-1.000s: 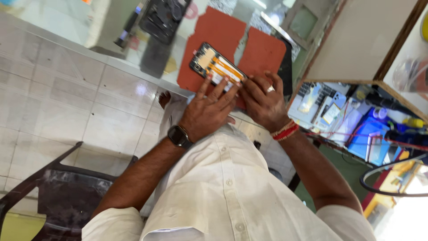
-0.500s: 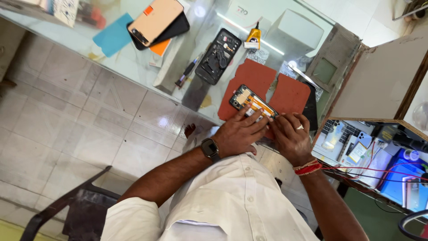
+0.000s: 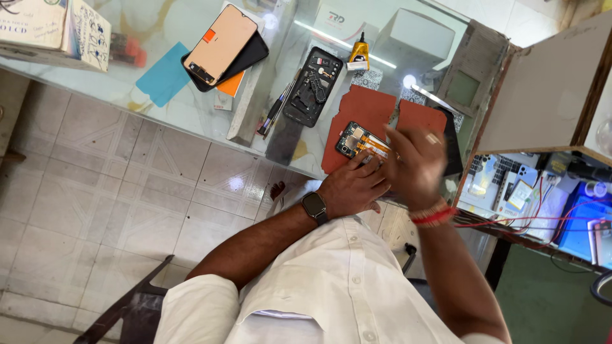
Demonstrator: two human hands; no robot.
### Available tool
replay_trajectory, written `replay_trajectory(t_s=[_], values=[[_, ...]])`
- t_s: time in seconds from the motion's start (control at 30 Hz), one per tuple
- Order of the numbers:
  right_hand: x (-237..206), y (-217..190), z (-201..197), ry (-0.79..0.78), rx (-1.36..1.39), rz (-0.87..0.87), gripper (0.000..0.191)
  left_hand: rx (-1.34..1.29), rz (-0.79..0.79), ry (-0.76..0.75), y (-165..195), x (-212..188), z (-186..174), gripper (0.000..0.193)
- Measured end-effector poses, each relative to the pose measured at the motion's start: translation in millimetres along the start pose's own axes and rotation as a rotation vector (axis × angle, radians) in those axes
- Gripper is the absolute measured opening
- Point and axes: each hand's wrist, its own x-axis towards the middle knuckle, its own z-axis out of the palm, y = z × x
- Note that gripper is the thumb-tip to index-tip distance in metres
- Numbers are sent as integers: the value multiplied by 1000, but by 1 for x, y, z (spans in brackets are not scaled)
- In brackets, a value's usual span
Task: The person applies adhesive from a glue bottle around the frame of a disassembled smartphone, then aligns the screen assembly onto the phone body and presses it into place. They then use a screwdriver to work on screws along the edge of the assembled phone on the work mat.
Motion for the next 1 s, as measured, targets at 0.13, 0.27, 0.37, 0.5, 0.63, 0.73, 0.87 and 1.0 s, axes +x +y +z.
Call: replay_trajectory(t_s=[0.13, 0.27, 0.37, 0.5, 0.63, 0.73, 0.87, 1.0], values=[[65, -40, 52, -77, 97, -17, 14, -103, -48, -54, 1, 1, -9, 62], [113, -64, 87, -232, -48, 7, 19, -162, -66, 10, -1, 1, -18, 53], [129, -75, 99, -358, -108, 100, 23, -133, -58, 55, -6, -4, -22, 39], [134, -82, 106, -370, -133, 164, 26, -255, -18, 207, -10, -5, -23, 41], [137, -87, 110, -352, -166, 201, 24, -281, -81, 179, -11, -3, -25, 43], [138, -91, 110, -352, -165, 237, 19, -334, -113, 175, -11, -3, -26, 42], [141, -92, 107, -305, -134, 273, 14, -256, -87, 173, -12, -2, -26, 44], [143, -87, 108, -218, -99, 332, 17, -188, -61, 140, -12, -4, -24, 38]])
